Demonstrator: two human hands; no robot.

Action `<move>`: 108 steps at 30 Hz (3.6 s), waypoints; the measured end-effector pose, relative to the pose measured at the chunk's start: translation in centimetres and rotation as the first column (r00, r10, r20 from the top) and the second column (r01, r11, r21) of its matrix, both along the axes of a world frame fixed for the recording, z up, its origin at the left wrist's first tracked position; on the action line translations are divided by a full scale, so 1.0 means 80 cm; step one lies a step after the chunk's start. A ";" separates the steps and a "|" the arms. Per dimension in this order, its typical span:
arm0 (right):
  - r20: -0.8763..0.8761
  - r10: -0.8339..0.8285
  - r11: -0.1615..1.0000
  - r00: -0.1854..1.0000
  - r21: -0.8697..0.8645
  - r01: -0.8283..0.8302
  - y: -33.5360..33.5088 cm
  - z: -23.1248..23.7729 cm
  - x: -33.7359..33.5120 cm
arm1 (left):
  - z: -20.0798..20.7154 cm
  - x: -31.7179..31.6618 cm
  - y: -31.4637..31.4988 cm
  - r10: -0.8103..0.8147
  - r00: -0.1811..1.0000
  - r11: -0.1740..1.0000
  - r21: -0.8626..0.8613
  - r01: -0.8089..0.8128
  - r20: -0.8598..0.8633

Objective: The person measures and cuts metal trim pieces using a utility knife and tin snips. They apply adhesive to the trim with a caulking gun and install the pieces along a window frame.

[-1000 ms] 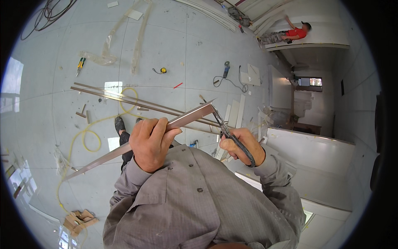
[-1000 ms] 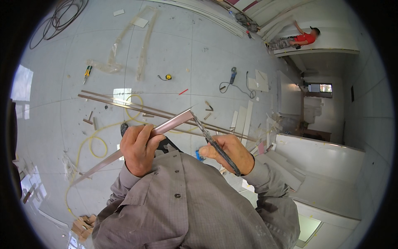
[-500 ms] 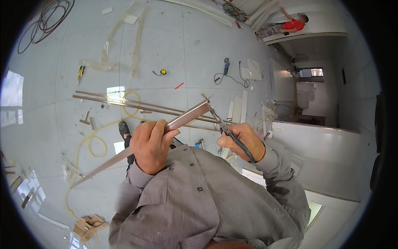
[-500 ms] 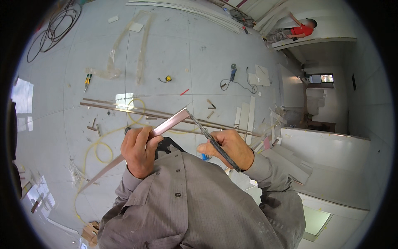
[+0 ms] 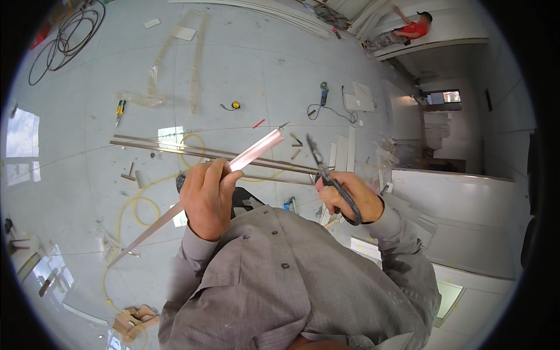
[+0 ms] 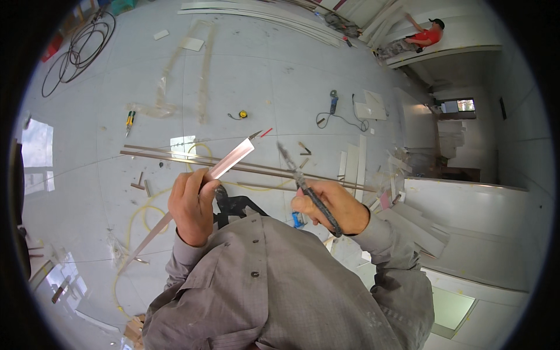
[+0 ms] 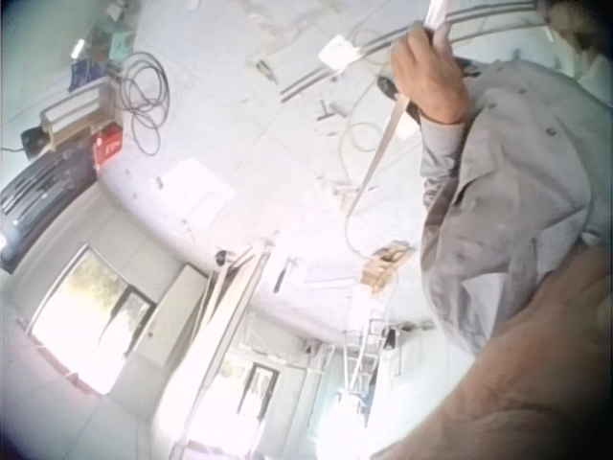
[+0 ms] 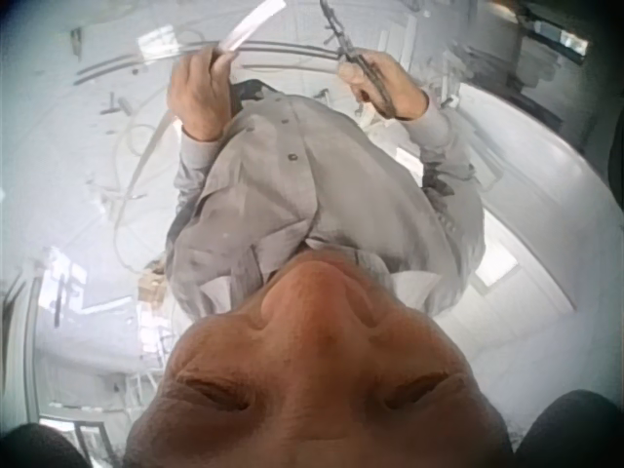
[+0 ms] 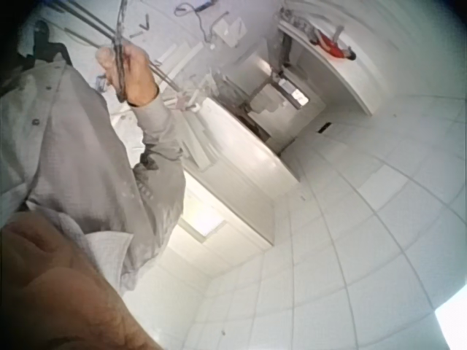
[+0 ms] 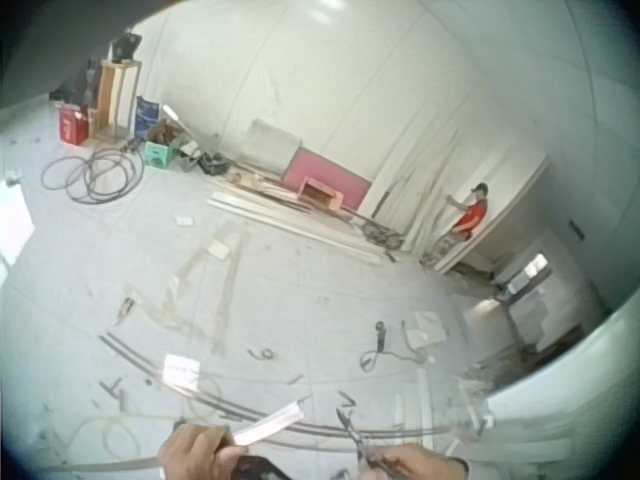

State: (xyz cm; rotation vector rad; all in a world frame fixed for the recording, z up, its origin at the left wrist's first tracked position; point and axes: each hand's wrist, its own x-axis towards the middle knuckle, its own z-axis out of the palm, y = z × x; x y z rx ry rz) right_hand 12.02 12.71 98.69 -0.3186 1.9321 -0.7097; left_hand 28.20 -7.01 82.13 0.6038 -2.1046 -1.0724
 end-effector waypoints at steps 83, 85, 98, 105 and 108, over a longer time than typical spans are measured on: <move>-0.720 0.457 0.216 -0.522 0.659 -0.720 -0.048 0.081 -0.102 | 0.036 0.053 0.062 -0.172 0.983 0.912 0.388 0.132 0.070; -0.724 0.457 0.219 -0.517 0.655 -0.723 -0.049 0.079 -0.105 | 0.036 0.052 0.061 -0.169 0.983 0.917 0.376 0.130 0.072; -0.730 0.474 0.234 -0.493 0.644 -0.728 -0.065 0.081 -0.110 | 0.033 0.044 0.054 -0.113 0.992 0.962 0.254 0.096 0.052; -0.724 0.492 0.230 -0.483 0.644 -0.730 -0.072 0.083 -0.108 | 0.030 0.045 0.049 -0.108 0.994 0.966 0.235 0.104 0.003; -0.718 0.490 0.241 -0.495 0.657 -0.714 -0.075 0.082 -0.110 | 0.029 0.043 0.046 -0.106 0.994 0.965 0.241 0.100 0.009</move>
